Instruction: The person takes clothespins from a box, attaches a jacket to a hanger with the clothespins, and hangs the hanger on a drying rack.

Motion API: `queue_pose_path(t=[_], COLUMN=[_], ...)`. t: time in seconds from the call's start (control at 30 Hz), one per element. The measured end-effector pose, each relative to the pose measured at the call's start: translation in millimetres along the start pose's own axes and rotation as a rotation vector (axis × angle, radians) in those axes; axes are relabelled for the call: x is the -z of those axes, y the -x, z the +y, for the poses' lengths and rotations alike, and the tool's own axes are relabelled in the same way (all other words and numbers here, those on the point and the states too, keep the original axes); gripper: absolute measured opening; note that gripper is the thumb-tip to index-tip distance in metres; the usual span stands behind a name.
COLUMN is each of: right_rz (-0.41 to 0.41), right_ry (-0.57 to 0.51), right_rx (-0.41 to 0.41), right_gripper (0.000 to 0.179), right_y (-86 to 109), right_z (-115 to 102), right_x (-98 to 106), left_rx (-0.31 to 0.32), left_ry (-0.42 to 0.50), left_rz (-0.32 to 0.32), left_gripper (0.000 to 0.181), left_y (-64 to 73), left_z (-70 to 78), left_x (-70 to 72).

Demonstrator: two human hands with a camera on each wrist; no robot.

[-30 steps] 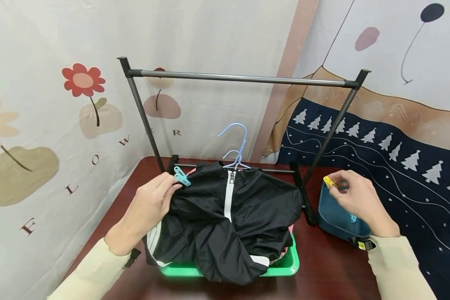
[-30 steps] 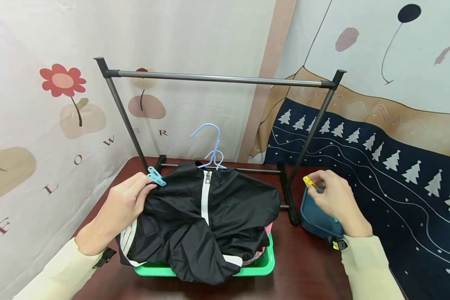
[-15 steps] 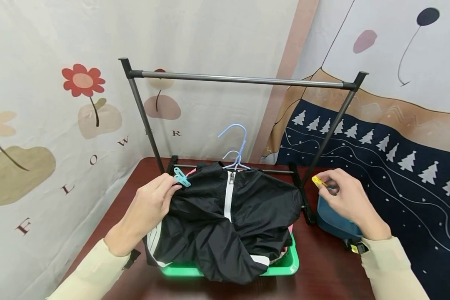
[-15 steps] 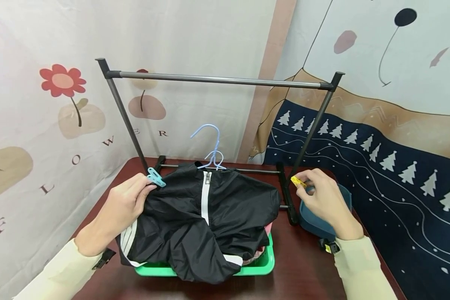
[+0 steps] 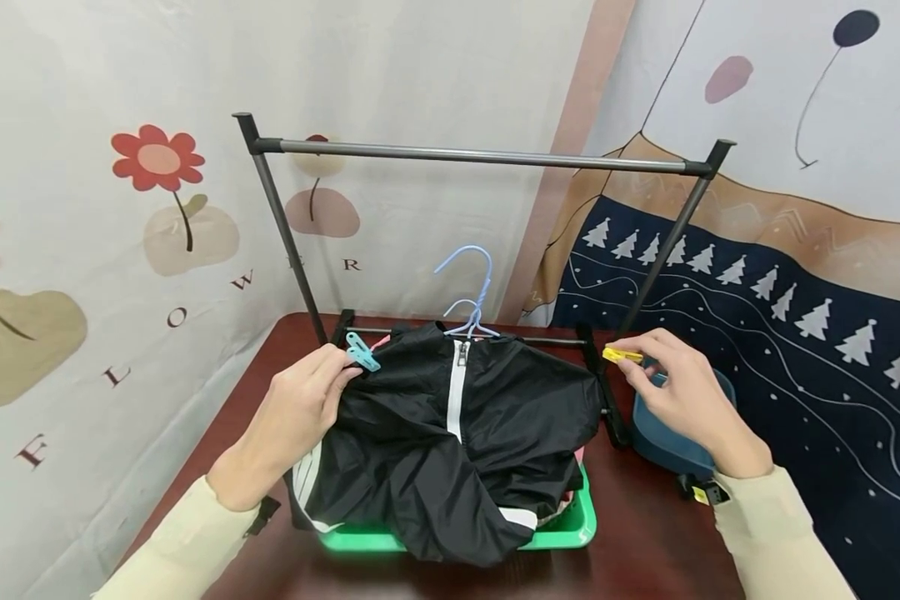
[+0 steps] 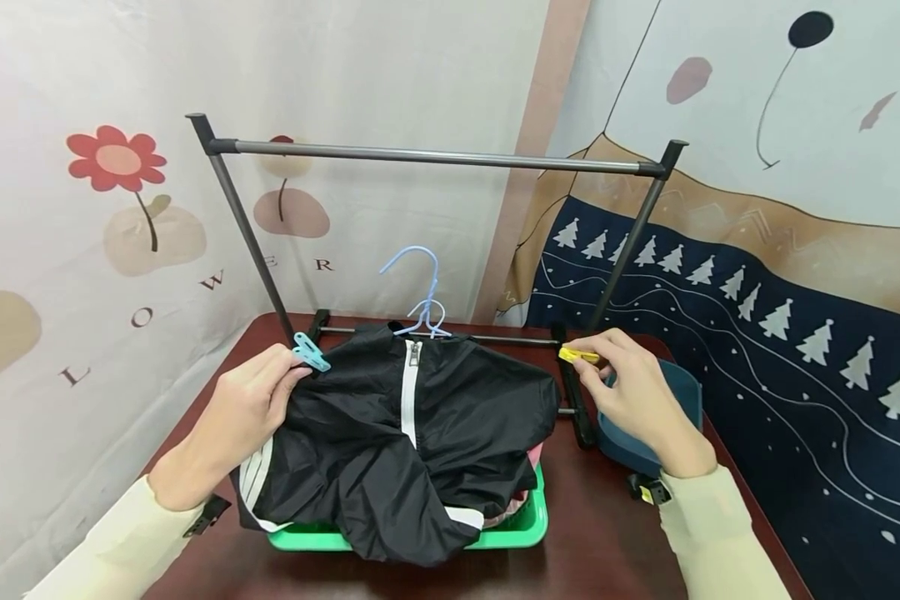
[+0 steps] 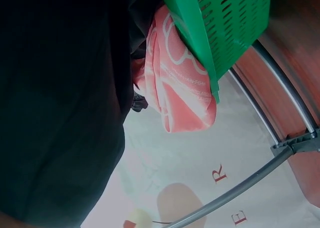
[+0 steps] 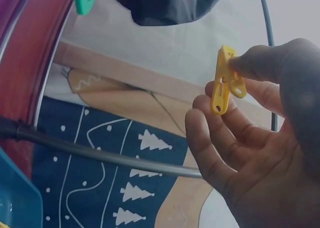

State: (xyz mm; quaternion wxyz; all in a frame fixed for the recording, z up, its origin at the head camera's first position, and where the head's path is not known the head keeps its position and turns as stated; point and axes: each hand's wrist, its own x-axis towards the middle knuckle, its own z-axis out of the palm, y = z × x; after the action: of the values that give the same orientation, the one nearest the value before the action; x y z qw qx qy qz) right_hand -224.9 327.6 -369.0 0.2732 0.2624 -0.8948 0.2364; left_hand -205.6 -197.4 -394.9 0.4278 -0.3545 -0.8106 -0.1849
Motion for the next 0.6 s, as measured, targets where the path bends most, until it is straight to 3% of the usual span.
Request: queue_pose_path(t=[0.6], right_rz=[0.092], right_ry=[-0.090], right_rx=[0.056], right_gripper=[0.047], right_y=[-11.3], right_z=[-22], right_x=[2], left_rx=[0.009], left_ry=[0.008], left_rz=[0.002], left_gripper=[0.040], left_y=[0.6], left_z=[1.1], left_x=[0.2])
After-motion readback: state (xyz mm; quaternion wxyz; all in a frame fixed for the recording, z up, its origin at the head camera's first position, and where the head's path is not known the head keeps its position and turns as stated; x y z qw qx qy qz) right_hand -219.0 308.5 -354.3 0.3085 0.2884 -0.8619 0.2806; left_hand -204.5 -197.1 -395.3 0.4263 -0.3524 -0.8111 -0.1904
